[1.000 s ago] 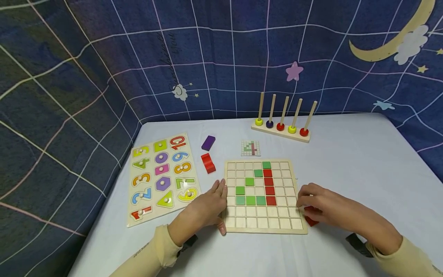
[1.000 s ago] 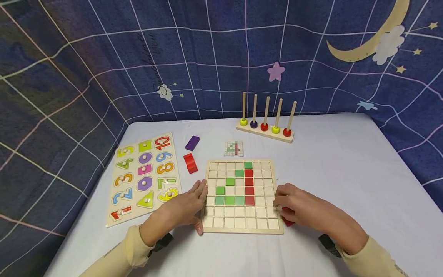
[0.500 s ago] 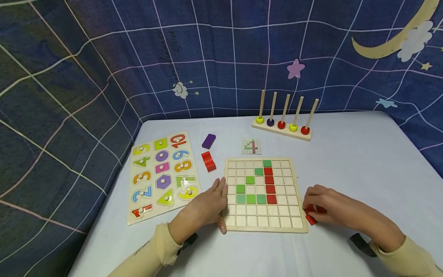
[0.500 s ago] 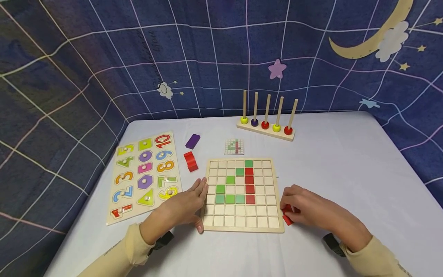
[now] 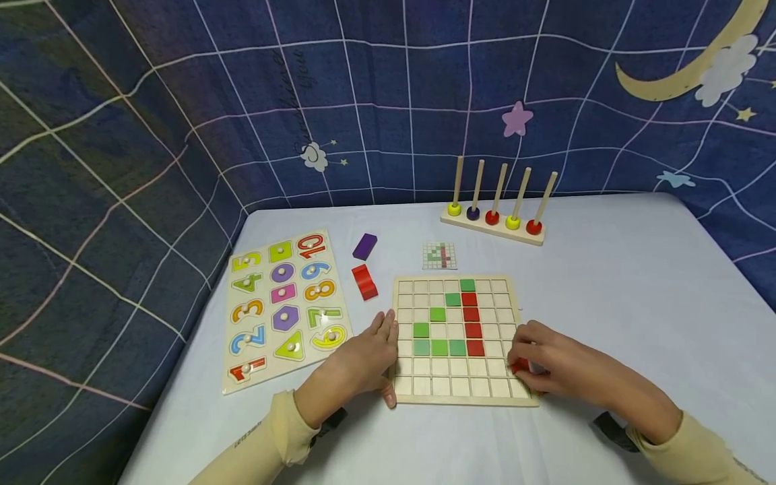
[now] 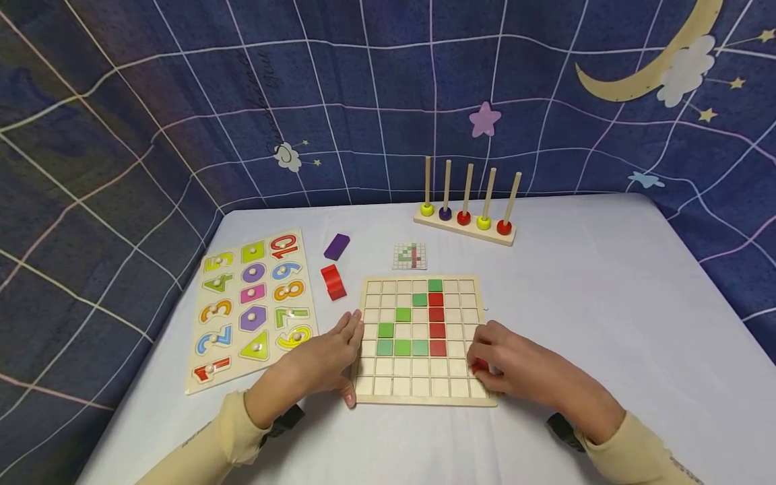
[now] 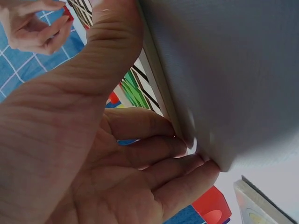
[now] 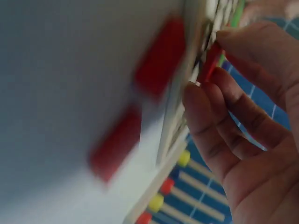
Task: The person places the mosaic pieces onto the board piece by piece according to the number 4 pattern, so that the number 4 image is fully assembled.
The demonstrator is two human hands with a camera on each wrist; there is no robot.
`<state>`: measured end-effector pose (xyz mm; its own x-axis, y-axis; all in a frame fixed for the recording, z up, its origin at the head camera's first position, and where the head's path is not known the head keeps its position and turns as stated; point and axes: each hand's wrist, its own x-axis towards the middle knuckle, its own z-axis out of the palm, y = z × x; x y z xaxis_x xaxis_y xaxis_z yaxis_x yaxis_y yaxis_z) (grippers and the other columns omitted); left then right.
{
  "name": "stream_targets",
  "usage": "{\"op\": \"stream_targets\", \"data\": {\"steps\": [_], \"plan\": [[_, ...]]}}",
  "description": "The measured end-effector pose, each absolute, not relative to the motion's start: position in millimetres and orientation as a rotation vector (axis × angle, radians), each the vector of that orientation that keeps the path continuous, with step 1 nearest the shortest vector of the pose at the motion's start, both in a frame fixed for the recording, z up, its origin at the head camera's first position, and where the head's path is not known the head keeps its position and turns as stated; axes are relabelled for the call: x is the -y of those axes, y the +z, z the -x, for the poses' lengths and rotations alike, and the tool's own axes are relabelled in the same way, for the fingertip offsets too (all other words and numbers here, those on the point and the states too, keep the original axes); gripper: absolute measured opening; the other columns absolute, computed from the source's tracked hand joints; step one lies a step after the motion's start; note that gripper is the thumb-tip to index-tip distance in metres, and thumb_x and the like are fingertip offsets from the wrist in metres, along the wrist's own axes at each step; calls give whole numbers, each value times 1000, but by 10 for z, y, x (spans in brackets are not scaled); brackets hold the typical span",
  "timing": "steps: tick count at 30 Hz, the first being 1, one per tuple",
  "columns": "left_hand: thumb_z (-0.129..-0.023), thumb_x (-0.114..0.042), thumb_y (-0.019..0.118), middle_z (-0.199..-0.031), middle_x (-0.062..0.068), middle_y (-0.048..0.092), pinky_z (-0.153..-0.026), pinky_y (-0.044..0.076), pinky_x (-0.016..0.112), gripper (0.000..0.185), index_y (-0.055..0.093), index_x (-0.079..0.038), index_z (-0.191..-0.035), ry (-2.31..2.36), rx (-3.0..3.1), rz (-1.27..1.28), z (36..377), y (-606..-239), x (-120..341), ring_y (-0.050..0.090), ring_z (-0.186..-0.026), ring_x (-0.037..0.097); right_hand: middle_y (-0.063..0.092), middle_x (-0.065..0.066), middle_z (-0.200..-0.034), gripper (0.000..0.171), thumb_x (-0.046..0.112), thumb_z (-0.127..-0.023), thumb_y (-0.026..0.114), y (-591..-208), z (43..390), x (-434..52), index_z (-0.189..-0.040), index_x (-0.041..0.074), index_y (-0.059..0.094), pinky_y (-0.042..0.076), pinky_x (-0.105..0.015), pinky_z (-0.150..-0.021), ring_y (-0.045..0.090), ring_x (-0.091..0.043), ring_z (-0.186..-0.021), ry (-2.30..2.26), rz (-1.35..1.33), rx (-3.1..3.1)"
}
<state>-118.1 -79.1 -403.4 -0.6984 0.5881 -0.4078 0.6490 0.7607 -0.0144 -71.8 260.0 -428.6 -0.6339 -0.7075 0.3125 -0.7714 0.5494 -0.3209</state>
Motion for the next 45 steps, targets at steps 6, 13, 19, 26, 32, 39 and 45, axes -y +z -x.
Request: {"op": "stream_targets", "data": {"steps": [6, 13, 19, 26, 32, 39, 45], "plan": [[-65, -57, 91, -173, 26, 33, -129, 40, 38, 128, 38, 10, -161, -223, -2574, -935, 1187, -4032, 785, 34, -162, 40, 59, 7, -99, 32, 0, -76, 89, -4334, 725, -2294, -91, 21, 71, 40, -3, -66, 47, 0, -86, 629, -1318, 2529], [-66, -56, 92, -173, 26, 31, -130, 39, 38, 128, 38, 9, -161, -207, -2561, -931, 1187, -4033, 774, 32, -163, 39, 63, 6, -100, 25, 6, -81, 92, -4339, 768, -2119, -94, 18, 75, 50, -12, -68, 53, -6, -90, 557, -1319, 2526], [-67, -58, 90, -173, 26, 32, -130, 38, 38, 127, 38, 9, -161, -248, -2565, -956, 1200, -4044, 781, 34, -163, 40, 61, 7, -97, 24, 6, -82, 91, -4379, 766, -2109, -95, 18, 75, 48, -11, -73, 51, -5, -89, 620, -1312, 2499], [-66, -57, 91, -173, 26, 34, -129, 39, 38, 127, 39, 9, -160, -242, -2569, -943, 1184, -4026, 781, 34, -163, 39, 57, 7, -93, 29, 4, -80, 92, -4398, 776, -2054, -92, 19, 70, 46, -14, -72, 47, -6, -88, 632, -1305, 2459], [-65, -57, 91, -173, 27, 32, -130, 38, 39, 128, 38, 10, -161, -212, -2562, -928, 1184, -4021, 786, 33, -163, 40, 57, 7, -94, 27, 5, -81, 91, -4393, 767, -2047, -90, 19, 70, 46, -13, -72, 47, -6, -88, 624, -1294, 2482], [-65, -57, 91, -173, 27, 32, -130, 39, 40, 128, 38, 9, -161, -216, -2565, -926, 1180, -4020, 794, 34, -162, 41, 58, 7, -95, 24, 6, -84, 90, -4379, 751, -2047, -94, 19, 72, 47, -13, -71, 49, -6, -88, 589, -1300, 2513], [-65, -57, 91, -173, 27, 32, -130, 39, 39, 128, 38, 9, -161, -226, -2563, -934, 1170, -4012, 791, 34, -163, 40, 66, 3, -115, 31, 3, -84, 89, -4286, 708, -2172, -109, 17, 76, 60, -22, -81, 61, -11, -101, 634, -1297, 2607]]}}
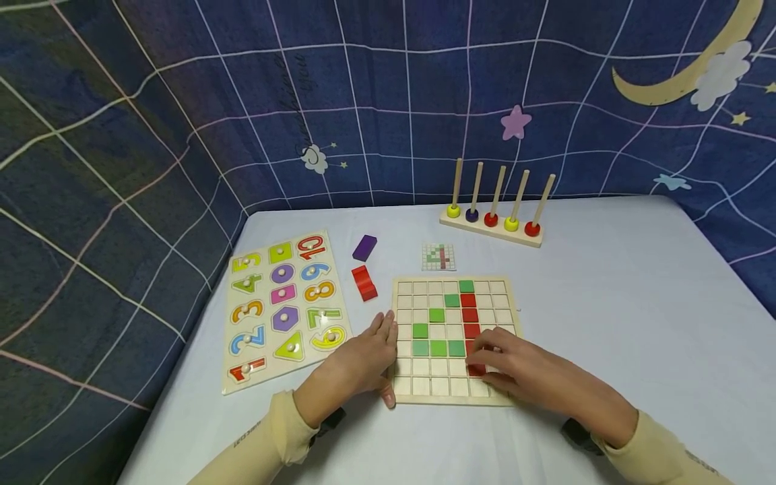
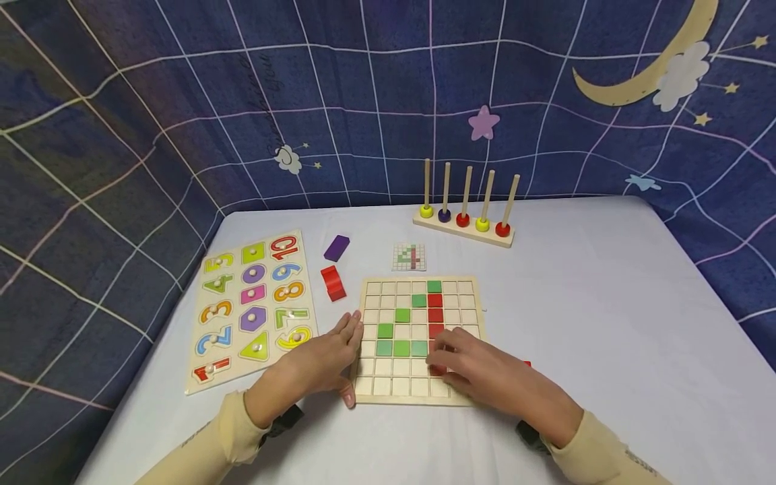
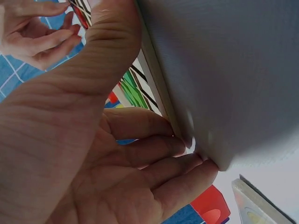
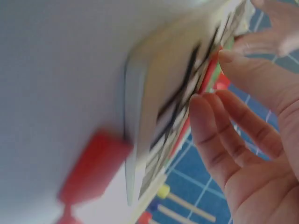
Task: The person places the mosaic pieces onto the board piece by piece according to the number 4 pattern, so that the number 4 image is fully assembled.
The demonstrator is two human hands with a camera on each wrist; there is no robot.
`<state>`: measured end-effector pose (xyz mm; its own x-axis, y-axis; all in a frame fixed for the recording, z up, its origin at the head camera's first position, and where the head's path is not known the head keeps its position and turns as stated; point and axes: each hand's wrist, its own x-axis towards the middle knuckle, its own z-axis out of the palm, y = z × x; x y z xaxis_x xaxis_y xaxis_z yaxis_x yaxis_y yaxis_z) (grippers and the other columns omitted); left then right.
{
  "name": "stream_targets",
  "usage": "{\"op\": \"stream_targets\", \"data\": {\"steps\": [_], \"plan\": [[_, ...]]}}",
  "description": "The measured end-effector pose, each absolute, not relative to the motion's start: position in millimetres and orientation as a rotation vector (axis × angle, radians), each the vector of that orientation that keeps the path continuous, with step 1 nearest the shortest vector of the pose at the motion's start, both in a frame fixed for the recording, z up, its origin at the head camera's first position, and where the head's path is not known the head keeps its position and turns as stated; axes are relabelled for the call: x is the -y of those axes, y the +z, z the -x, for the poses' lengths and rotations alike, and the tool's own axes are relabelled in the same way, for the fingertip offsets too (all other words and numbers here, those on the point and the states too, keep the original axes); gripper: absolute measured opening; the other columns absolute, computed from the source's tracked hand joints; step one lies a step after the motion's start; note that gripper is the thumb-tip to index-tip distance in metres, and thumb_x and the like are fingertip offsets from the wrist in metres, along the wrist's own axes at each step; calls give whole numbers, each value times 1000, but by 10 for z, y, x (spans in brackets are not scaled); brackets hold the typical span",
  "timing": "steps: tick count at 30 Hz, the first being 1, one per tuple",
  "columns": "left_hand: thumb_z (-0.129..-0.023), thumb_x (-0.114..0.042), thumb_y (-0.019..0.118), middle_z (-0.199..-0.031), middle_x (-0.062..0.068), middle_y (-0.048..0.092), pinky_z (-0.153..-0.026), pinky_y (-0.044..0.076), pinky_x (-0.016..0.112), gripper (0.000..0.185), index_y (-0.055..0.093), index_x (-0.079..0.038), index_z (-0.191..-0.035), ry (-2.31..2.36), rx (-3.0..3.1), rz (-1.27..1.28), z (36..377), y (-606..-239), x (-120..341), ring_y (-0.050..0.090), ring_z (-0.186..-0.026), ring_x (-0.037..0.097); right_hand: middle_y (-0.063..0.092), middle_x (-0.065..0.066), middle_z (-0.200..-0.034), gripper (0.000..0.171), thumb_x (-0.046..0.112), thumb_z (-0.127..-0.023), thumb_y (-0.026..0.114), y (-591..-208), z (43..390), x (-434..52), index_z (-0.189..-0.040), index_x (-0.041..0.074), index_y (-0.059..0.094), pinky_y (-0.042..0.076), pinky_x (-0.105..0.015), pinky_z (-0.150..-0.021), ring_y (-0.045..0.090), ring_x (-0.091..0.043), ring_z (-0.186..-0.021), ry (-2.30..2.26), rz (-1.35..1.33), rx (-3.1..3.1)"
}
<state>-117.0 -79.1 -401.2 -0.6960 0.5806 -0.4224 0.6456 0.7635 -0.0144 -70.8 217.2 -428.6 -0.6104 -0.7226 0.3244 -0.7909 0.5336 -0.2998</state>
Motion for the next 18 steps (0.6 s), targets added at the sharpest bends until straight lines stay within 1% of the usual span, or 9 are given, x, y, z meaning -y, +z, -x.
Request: {"op": "stream_targets", "data": {"steps": [2, 4, 9, 15, 18], "plan": [[-65, -57, 91, -173, 26, 32, -130, 39, 39, 128, 39, 9, -161, -228, -2565, -934, 1169, -4016, 790, 34, -163, 40, 67, 0, -118, 37, 0, -81, 90, -4245, 694, -2255, -112, 16, 76, 61, -24, -81, 62, -13, -103, 636, -1305, 2614], [-66, -57, 91, -173, 27, 32, -130, 39, 39, 128, 38, 9, -161, -220, -2563, -930, 1166, -4023, 789, 34, -163, 40, 67, -1, -118, 39, -1, -79, 91, -4202, 672, -2352, -112, 16, 77, 62, -25, -80, 63, -14, -103, 607, -1300, 2625], [-68, -56, 91, -173, 27, 31, -130, 39, 40, 127, 37, 10, -161, -225, -2555, -944, 1182, -4045, 783, 33, -162, 41, 67, 1, -116, 39, 0, -77, 92, -4075, 594, -2590, -109, 18, 79, 64, -28, -79, 64, -16, -102, 547, -1211, 2757], [-68, -56, 91, -173, 27, 32, -130, 38, 39, 126, 38, 10, -161, -223, -2561, -942, 1201, -4044, 782, 33, -163, 41, 69, 3, -115, 37, 0, -80, 91, -4003, 549, -2766, -108, 22, 80, 66, -27, -80, 65, -14, -101, 550, -1103, 2992], [-67, -57, 91, -172, 28, 34, -129, 39, 38, 126, 39, 11, -160, -244, -2566, -955, 1194, -4033, 789, 35, -162, 40, 70, 4, -114, 36, 3, -80, 91, -4031, 531, -2830, -108, 23, 80, 66, -26, -80, 63, -12, -99, 581, -1126, 3047]]}}
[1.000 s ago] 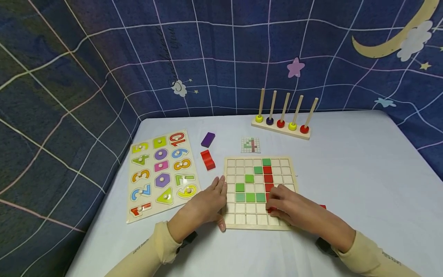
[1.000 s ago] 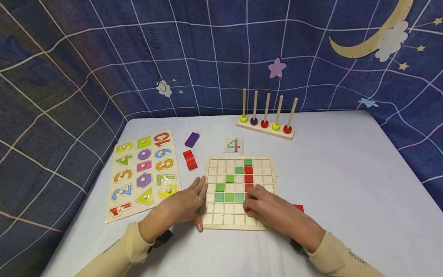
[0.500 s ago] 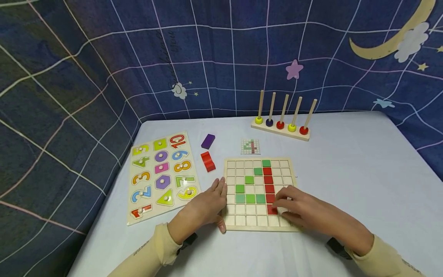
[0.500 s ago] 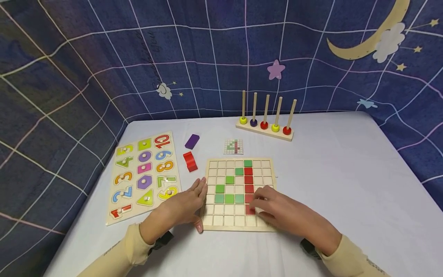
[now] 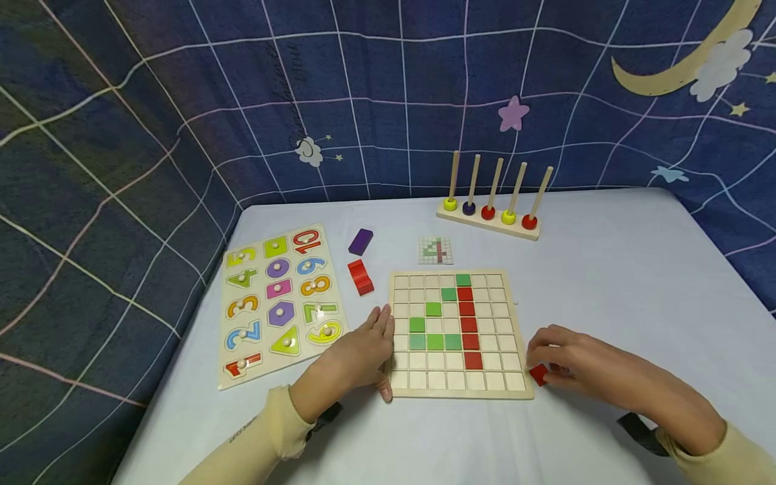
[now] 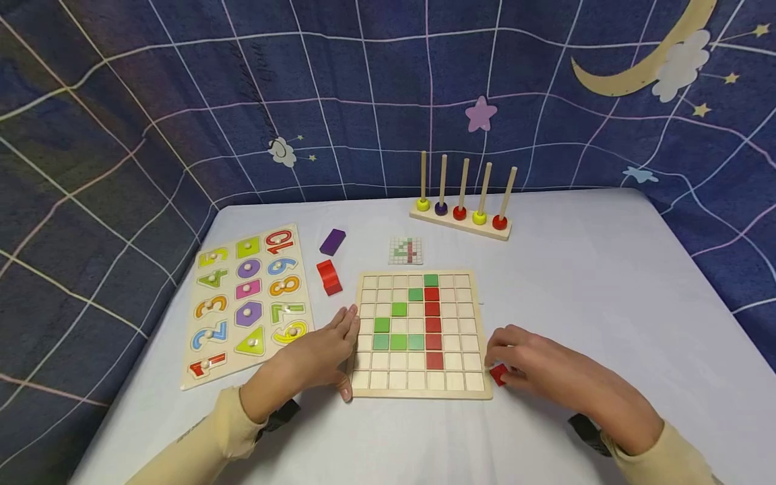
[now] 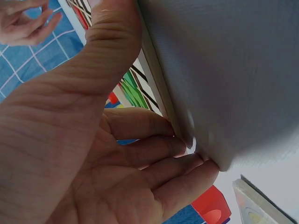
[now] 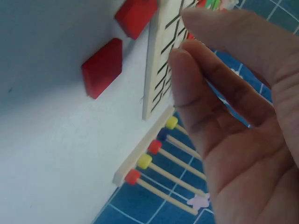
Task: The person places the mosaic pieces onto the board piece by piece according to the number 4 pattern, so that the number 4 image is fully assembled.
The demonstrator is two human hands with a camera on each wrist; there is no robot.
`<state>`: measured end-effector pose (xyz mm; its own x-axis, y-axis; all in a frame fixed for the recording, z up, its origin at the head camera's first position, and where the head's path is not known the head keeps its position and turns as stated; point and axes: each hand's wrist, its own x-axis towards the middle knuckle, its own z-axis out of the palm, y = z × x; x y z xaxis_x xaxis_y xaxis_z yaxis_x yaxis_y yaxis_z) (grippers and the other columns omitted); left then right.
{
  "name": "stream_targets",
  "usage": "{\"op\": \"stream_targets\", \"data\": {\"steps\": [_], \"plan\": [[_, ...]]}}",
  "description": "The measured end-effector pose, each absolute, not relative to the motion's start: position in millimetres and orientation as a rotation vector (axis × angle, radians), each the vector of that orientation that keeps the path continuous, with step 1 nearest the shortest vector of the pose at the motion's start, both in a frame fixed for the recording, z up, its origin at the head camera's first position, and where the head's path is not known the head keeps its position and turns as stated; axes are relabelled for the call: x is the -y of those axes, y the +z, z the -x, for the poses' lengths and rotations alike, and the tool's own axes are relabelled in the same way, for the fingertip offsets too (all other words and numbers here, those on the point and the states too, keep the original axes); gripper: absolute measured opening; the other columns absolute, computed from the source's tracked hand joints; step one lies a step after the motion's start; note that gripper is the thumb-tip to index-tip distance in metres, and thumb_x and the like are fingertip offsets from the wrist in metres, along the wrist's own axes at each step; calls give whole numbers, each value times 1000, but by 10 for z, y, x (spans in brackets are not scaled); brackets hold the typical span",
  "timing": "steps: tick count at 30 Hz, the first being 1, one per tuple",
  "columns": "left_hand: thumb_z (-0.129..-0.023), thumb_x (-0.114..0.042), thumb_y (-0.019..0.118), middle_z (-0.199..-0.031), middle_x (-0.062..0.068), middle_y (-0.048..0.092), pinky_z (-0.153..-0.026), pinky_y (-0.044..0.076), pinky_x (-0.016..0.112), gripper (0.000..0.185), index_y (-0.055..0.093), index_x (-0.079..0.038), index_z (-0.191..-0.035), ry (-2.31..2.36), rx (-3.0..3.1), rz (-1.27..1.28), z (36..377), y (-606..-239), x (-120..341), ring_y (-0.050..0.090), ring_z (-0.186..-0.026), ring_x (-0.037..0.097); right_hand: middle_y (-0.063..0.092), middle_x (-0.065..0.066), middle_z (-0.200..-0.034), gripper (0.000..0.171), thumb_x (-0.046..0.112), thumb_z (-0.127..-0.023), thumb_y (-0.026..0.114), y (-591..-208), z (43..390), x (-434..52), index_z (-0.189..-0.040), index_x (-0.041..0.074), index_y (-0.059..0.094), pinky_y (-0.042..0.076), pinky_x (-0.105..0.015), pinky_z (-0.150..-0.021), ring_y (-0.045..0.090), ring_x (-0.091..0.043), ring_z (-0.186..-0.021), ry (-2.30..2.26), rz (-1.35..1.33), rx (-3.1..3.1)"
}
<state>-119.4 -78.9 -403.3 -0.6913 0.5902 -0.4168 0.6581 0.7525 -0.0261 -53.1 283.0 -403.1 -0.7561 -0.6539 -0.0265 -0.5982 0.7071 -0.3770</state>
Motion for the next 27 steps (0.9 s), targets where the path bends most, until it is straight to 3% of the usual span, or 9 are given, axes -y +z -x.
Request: {"op": "stream_targets", "data": {"steps": [10, 18, 27], "plan": [[-67, -59, 90, -171, 28, 35, -129, 40, 38, 127, 40, 11, -159, -238, -2572, -974, 1185, -4039, 801, 36, -161, 41, 63, 11, -102, 37, 3, -75, 95, -4258, 522, -2860, -96, 24, 73, 55, -19, -70, 49, -2, -92, -520, 1224, -2850], [-66, -59, 90, -171, 28, 35, -130, 39, 38, 126, 41, 11, -159, -241, -2573, -974, 1184, -4032, 800, 36, -161, 42, 61, 11, -100, 33, 6, -77, 93, -4228, 527, -2844, -93, 24, 71, 55, -20, -70, 48, -3, -91, -452, 1202, -2843], [-66, -58, 91, -173, 27, 33, -129, 40, 39, 127, 39, 10, -160, -230, -2569, -945, 1186, -4019, 797, 34, -162, 40, 59, 8, -103, 37, 2, -73, 89, -4204, 514, -2658, -94, 24, 69, 51, -16, -71, 50, -8, -96, -547, 1380, -2846]]}}
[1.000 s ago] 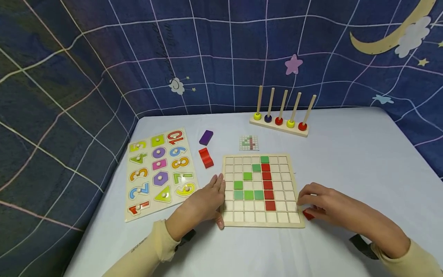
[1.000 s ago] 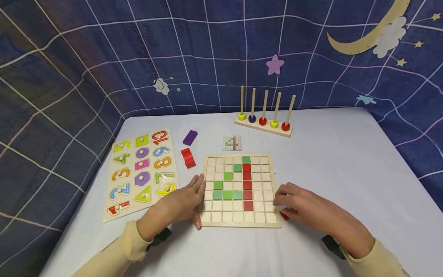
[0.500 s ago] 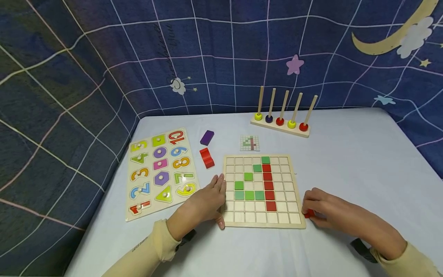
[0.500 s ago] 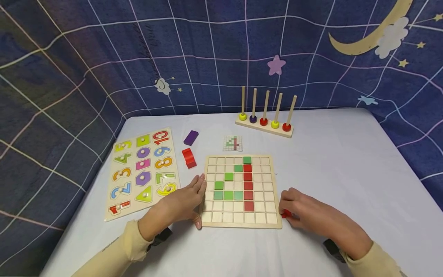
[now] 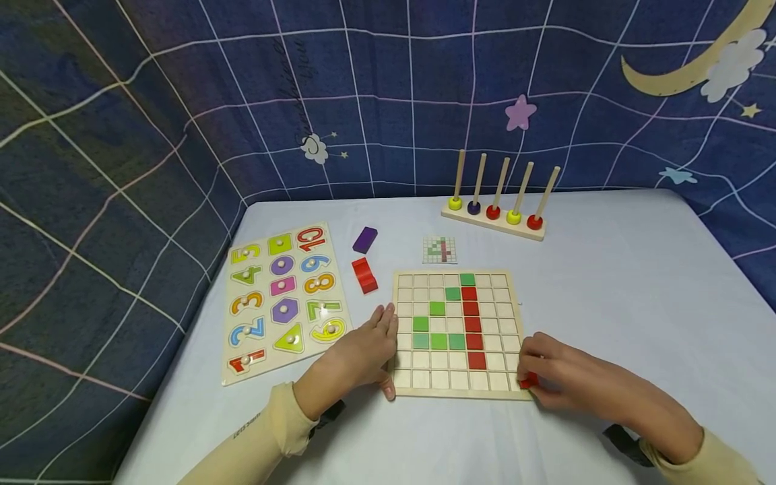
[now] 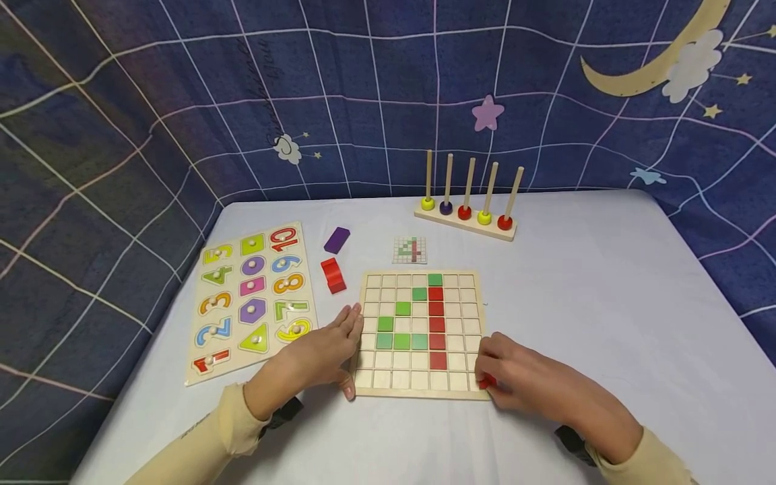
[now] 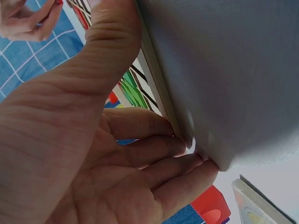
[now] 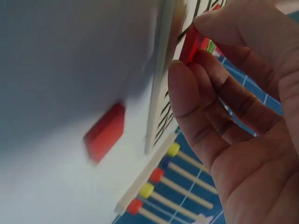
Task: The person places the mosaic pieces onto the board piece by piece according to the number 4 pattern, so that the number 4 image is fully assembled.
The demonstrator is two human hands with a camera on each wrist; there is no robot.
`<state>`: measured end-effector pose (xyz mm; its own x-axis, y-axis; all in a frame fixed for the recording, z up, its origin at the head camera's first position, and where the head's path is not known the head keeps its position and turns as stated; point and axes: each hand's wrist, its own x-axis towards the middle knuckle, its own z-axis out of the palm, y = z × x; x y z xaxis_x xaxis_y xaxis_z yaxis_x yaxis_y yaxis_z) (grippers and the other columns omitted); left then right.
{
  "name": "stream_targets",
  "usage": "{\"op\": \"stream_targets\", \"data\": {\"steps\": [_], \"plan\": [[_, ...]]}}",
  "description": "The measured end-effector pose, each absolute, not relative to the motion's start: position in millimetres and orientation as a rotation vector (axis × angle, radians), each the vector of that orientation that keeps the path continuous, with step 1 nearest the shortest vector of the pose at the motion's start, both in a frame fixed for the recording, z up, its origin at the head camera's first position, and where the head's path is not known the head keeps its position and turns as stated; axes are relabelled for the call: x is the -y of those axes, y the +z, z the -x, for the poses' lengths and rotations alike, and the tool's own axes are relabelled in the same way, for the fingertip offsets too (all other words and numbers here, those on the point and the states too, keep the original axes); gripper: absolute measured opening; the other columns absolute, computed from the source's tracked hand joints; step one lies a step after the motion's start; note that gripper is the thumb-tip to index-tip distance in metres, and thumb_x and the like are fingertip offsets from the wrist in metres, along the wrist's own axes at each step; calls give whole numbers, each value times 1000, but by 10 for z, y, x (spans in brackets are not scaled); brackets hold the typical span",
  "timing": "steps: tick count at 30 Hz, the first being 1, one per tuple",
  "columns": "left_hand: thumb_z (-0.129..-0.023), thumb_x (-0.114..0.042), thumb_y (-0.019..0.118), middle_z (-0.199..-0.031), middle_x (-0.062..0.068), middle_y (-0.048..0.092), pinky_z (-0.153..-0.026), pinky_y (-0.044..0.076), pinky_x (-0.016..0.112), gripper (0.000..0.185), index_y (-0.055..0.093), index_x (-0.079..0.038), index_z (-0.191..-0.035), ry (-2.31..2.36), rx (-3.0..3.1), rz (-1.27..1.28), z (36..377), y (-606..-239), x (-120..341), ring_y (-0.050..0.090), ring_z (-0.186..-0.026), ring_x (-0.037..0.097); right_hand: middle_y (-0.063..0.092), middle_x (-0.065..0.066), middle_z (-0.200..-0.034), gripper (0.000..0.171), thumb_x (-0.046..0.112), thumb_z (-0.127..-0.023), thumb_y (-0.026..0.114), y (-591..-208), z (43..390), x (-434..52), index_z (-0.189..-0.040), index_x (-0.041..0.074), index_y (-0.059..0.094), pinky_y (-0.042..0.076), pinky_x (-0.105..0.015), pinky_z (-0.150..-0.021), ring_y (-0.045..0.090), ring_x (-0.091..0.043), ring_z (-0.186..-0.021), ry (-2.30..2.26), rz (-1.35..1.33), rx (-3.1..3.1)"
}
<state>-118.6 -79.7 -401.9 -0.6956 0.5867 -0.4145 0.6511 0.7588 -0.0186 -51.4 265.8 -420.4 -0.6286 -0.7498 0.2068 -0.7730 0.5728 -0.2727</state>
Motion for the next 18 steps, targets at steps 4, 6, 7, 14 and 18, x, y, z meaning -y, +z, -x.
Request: {"op": "stream_targets", "data": {"steps": [4, 6, 7, 14, 18], "plan": [[-66, -58, 91, -172, 27, 34, -130, 39, 38, 126, 40, 10, -159, -240, -2578, -957, 1181, -4016, 799, 35, -162, 41, 58, 9, -100, 36, 0, -73, 89, -4215, 537, -2497, -92, 23, 68, 47, -12, -72, 50, -6, -94, 530, -1351, 2639], [-66, -58, 91, -172, 27, 34, -129, 39, 38, 126, 40, 10, -160, -241, -2578, -956, 1182, -4018, 800, 35, -162, 41, 57, 9, -99, 36, -1, -73, 88, -4213, 554, -2419, -91, 23, 67, 45, -10, -72, 49, -5, -94, 531, -1367, 2600], [-66, -58, 91, -172, 27, 34, -129, 39, 39, 126, 40, 10, -160, -238, -2579, -954, 1184, -4018, 801, 35, -162, 41, 57, 9, -99, 35, -1, -73, 87, -4211, 564, -2379, -90, 22, 67, 45, -10, -73, 49, -5, -94, 528, -1372, 2581], [-66, -55, 92, -174, 26, 30, -129, 39, 40, 128, 37, 9, -162, -180, -2568, -901, 1198, -4012, 799, 31, -164, 40, 60, 9, -97, 30, -3, -78, 83, -4284, 629, -2156, -90, 19, 68, 49, -14, -79, 52, -7, -95, 547, -1423, 2483], [-66, -58, 91, -173, 26, 33, -129, 39, 39, 127, 39, 9, -161, -232, -2572, -939, 1190, -4021, 801, 34, -163, 40, 59, 8, -98, 27, -1, -81, 85, -4329, 611, -2094, -91, 18, 68, 49, -11, -77, 51, -7, -94, 541, -1428, 2465]]}}
